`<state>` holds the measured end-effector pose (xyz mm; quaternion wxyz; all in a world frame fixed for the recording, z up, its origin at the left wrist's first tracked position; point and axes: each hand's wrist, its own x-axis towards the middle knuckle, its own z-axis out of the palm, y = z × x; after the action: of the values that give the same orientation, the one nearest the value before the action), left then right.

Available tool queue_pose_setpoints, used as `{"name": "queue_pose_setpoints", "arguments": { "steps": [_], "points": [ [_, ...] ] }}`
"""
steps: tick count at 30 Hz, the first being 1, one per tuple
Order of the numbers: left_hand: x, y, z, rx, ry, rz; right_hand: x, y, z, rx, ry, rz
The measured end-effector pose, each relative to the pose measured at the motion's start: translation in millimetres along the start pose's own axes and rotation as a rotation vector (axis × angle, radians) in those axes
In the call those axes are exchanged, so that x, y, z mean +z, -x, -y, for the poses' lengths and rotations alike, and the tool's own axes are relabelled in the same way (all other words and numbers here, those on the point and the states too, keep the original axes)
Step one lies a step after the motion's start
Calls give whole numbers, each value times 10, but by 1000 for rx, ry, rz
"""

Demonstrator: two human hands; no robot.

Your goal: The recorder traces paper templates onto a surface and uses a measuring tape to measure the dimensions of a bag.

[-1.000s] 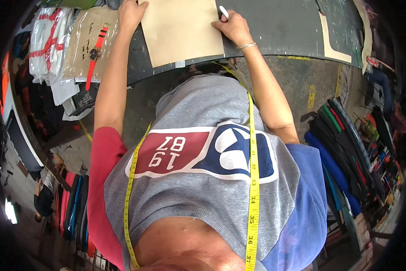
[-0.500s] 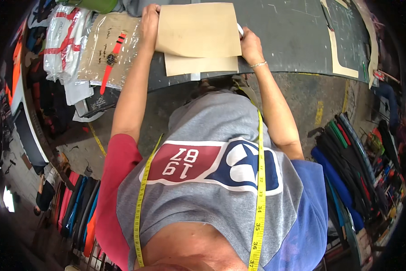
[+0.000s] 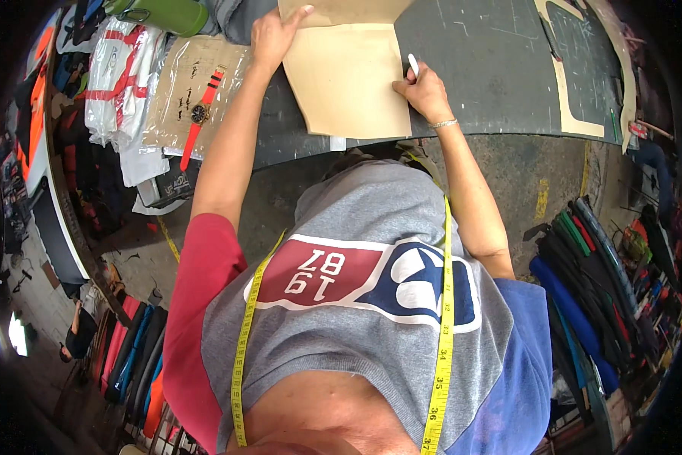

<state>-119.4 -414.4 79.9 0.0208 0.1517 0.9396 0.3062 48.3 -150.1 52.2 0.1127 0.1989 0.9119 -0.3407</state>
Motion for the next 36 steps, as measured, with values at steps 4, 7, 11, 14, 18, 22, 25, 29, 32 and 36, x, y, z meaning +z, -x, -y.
{"name": "queue_pose_setpoints", "arguments": {
  "steps": [4, 7, 11, 14, 18, 22, 25, 29, 32, 36],
  "points": [
    [137, -271, 176, -188, -18, -228, 26, 62, -121, -32, -177, 19],
    [7, -374, 19, -299, -2, -61, 20, 164, -118, 2, -336, 44],
    [-126, -397, 353, -43, 47, -219, 16, 198, -85, -3, -496, 65],
    [-381, -373, 320, -45, 365, -37, -6, 200, -114, -65, -540, 5],
    [38, -745, 1271, -103, -172, -386, -28, 244, 119, -182, -614, -4],
    [-119, -782, 1463, -75, -19, -337, -74, 260, 136, -133, -585, 46],
    [-306, -678, 1281, -76, 124, -213, -83, 253, 92, -93, -636, 34],
    [-373, -554, 1150, -34, -83, -215, -76, 298, 131, -26, -704, 84],
    [-95, -489, 1170, -132, -196, -160, -52, 281, 169, -6, -725, 91],
    [-170, -476, 896, -260, -140, -1, -174, 345, 250, 39, -513, 169]
  ]
}}
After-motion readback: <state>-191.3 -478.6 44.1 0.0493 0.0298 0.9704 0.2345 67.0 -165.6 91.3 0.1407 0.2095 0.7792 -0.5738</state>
